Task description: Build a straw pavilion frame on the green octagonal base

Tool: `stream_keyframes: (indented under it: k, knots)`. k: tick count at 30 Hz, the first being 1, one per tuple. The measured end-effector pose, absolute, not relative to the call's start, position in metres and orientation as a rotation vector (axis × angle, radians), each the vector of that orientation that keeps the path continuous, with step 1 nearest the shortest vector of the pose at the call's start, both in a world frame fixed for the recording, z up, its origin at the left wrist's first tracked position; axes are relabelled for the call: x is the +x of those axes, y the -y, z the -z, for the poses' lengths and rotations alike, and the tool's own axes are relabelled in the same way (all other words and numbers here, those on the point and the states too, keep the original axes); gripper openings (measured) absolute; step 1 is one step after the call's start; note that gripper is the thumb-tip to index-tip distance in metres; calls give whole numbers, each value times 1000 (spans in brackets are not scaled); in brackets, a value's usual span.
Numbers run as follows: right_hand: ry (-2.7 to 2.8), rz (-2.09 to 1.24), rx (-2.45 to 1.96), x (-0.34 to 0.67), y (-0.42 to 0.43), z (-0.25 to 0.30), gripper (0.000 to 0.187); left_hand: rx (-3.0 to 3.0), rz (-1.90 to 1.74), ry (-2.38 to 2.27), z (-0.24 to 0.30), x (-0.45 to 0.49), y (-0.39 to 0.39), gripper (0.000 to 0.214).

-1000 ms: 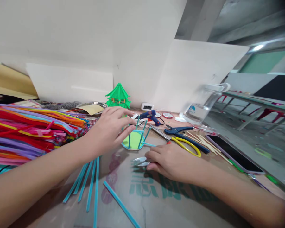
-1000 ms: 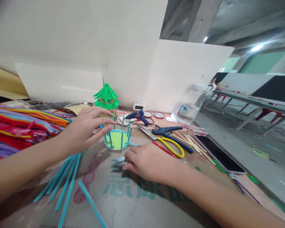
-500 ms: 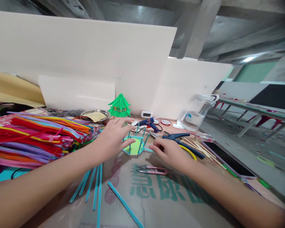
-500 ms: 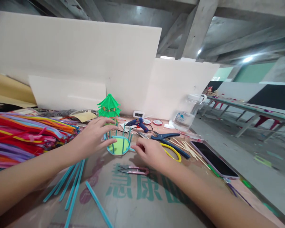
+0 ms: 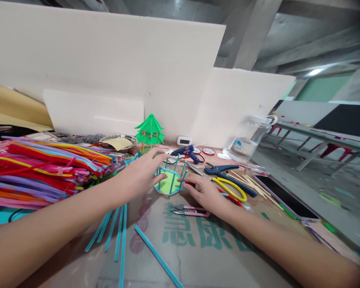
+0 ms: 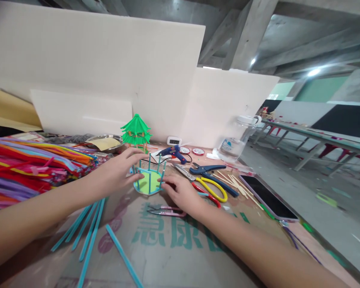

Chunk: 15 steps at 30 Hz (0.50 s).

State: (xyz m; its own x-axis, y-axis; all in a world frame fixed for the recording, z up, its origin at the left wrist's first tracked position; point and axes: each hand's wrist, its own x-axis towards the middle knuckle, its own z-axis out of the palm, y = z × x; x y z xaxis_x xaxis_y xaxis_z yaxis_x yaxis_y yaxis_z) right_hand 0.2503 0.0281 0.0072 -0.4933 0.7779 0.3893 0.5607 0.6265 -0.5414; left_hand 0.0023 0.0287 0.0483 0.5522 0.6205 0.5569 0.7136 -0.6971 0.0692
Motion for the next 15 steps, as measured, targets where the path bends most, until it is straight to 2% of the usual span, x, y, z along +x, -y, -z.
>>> stream_keyframes:
  k: [8,13,15]
  knots:
    - [2151,-462,-1052,250,-27,0,14,-2512,696,1240,-54,-1,-31,56]
    - [2152,-384,-1093,256,-22,-21,17,-2547,690,1181,-63,-7,-32,66]
    - [2275,-377,-1074,259,-16,-34,14,-2561,719,1130,-65,-8,-31,61]
